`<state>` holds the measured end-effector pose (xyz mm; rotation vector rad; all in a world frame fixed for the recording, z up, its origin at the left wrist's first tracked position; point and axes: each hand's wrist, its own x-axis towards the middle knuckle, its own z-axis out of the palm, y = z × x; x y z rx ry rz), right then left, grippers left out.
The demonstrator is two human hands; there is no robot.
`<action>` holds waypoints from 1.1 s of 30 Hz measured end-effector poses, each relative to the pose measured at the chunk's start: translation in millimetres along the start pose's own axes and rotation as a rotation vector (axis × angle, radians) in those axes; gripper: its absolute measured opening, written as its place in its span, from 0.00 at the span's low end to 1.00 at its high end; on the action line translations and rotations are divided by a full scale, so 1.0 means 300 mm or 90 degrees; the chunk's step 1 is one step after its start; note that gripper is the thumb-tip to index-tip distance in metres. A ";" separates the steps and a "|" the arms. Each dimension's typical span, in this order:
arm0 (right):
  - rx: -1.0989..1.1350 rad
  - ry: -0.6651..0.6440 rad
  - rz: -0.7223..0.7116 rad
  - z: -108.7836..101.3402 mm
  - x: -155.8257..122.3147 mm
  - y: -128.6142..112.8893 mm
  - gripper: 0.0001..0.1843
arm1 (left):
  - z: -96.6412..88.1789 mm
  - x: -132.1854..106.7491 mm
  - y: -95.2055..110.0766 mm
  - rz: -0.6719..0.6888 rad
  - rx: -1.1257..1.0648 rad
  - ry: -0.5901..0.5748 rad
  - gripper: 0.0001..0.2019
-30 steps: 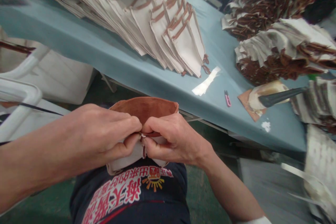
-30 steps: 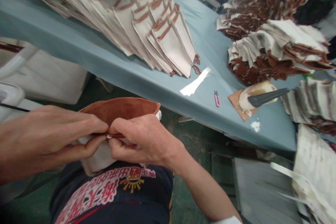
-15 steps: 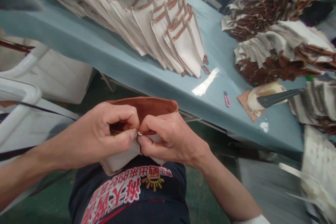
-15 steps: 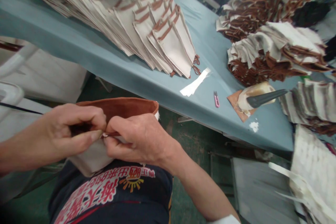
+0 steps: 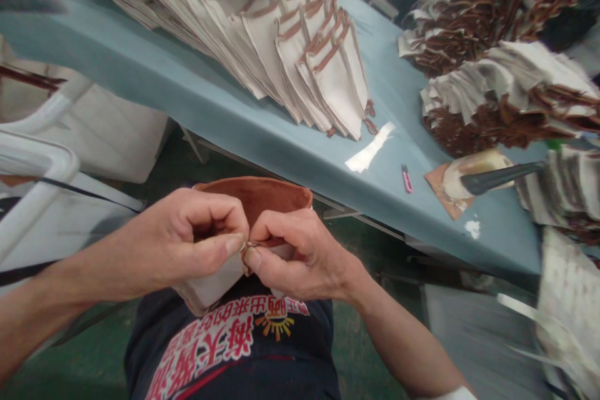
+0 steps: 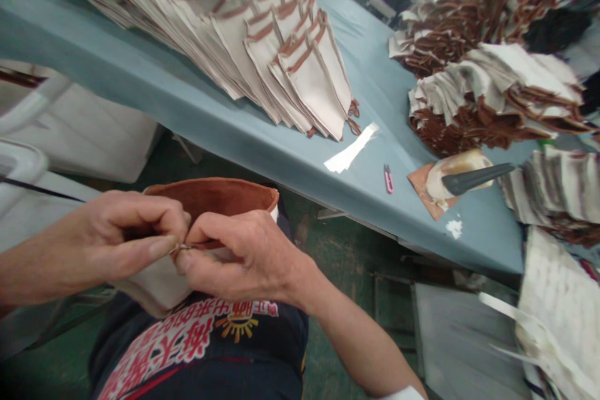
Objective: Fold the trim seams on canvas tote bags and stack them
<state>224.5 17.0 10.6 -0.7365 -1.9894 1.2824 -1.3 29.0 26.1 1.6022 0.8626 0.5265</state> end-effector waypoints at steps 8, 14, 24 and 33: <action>0.010 0.009 0.129 0.000 0.000 -0.020 0.12 | 0.006 -0.012 0.008 0.033 0.065 0.017 0.19; -0.001 0.023 0.142 0.000 -0.015 -0.027 0.11 | 0.007 -0.026 -0.011 -0.025 0.032 -0.012 0.17; -0.031 -0.017 0.078 -0.055 -0.036 -0.019 0.06 | -0.014 -0.034 -0.037 0.092 0.231 0.025 0.11; -0.237 0.089 -0.002 -0.051 -0.067 -0.004 0.05 | 0.077 -0.001 -0.037 0.300 0.474 0.184 0.14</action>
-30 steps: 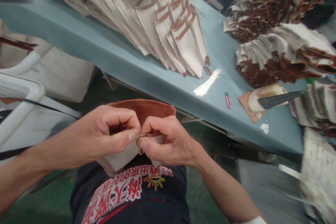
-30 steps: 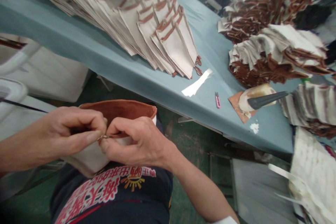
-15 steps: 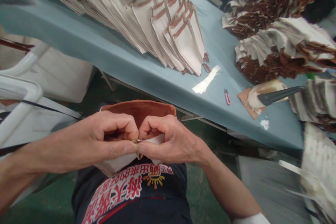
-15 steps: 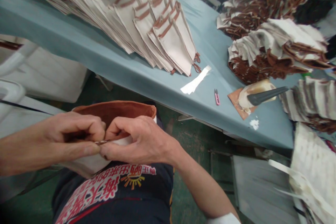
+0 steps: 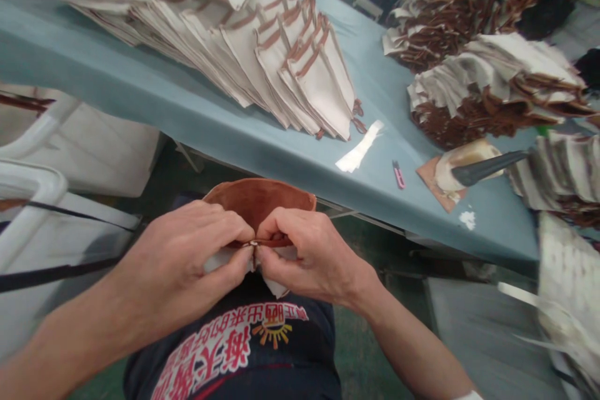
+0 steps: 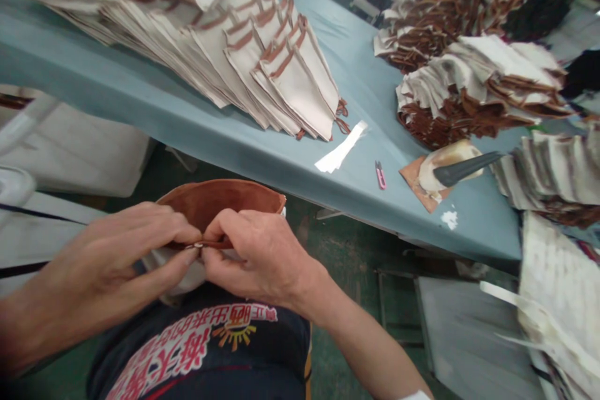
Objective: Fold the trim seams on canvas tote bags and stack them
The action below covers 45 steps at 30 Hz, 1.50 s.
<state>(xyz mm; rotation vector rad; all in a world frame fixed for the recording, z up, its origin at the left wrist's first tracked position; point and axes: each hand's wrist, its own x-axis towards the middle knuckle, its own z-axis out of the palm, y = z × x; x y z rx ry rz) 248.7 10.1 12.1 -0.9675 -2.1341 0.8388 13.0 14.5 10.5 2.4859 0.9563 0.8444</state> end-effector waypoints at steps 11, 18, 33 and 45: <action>-0.111 0.016 -0.061 -0.040 -0.036 0.056 0.07 | 0.042 0.014 -0.030 0.045 -0.045 -0.054 0.13; -0.244 0.067 -0.196 -0.036 -0.028 0.082 0.14 | 0.037 0.018 -0.050 -0.073 -0.166 -0.086 0.12; -0.420 0.077 -0.260 -0.044 0.013 0.023 0.24 | 0.010 0.033 -0.056 -0.191 -0.286 -0.138 0.17; -0.221 0.032 -0.137 0.000 0.001 0.075 0.11 | 0.054 -0.035 -0.049 -0.269 -0.308 -0.173 0.18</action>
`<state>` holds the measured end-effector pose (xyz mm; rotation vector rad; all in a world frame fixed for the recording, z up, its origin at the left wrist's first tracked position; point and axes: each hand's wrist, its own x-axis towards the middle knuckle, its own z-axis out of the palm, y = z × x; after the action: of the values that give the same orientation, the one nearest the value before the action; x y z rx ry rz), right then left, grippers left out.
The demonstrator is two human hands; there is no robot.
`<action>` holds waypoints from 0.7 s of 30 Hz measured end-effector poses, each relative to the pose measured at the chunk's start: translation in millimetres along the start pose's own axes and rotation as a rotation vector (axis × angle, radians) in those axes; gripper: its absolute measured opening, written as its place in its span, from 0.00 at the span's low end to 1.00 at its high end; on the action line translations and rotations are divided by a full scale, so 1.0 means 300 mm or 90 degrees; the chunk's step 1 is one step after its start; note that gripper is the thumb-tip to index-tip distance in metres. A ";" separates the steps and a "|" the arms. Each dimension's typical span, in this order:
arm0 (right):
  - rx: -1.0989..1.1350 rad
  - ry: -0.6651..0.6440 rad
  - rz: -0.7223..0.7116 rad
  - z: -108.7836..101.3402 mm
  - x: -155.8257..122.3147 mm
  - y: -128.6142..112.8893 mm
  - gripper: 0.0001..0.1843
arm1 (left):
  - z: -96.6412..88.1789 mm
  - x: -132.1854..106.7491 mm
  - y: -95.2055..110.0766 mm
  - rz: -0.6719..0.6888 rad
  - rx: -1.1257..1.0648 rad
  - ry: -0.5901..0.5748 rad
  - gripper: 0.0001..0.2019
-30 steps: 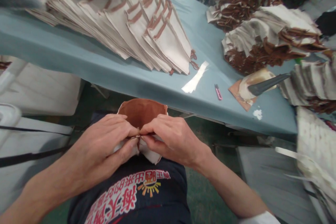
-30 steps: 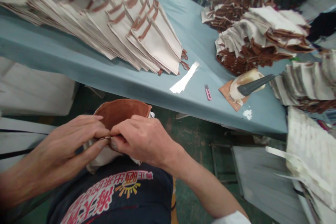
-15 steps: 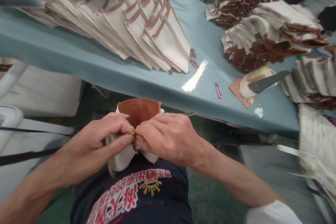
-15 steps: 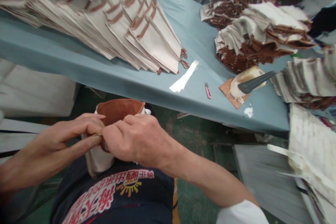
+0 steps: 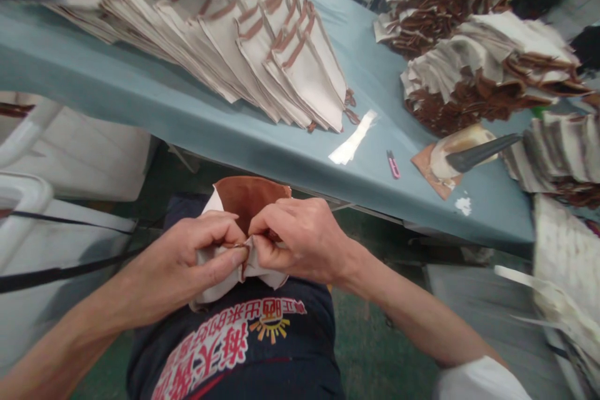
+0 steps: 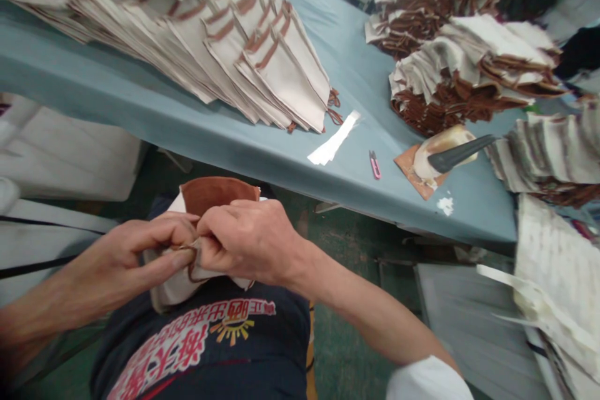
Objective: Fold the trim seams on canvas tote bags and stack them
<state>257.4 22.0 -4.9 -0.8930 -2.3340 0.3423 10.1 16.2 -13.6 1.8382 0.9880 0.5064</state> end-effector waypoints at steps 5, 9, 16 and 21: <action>0.142 -0.088 0.100 -0.017 0.020 0.003 0.07 | 0.000 0.000 0.017 0.113 0.128 0.070 0.12; 0.184 -0.112 0.128 -0.027 0.037 0.001 0.06 | -0.005 0.025 0.039 0.197 0.238 0.144 0.09; 0.159 -0.088 0.101 -0.046 0.044 -0.004 0.05 | -0.024 0.027 0.079 0.160 0.263 0.154 0.15; 0.178 -0.097 0.108 -0.074 0.060 -0.017 0.05 | -0.049 0.021 0.120 0.134 0.177 0.145 0.16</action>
<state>258.2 30.9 22.7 -0.9545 -2.2747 0.8119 18.3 21.5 24.7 2.1850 1.0627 0.7500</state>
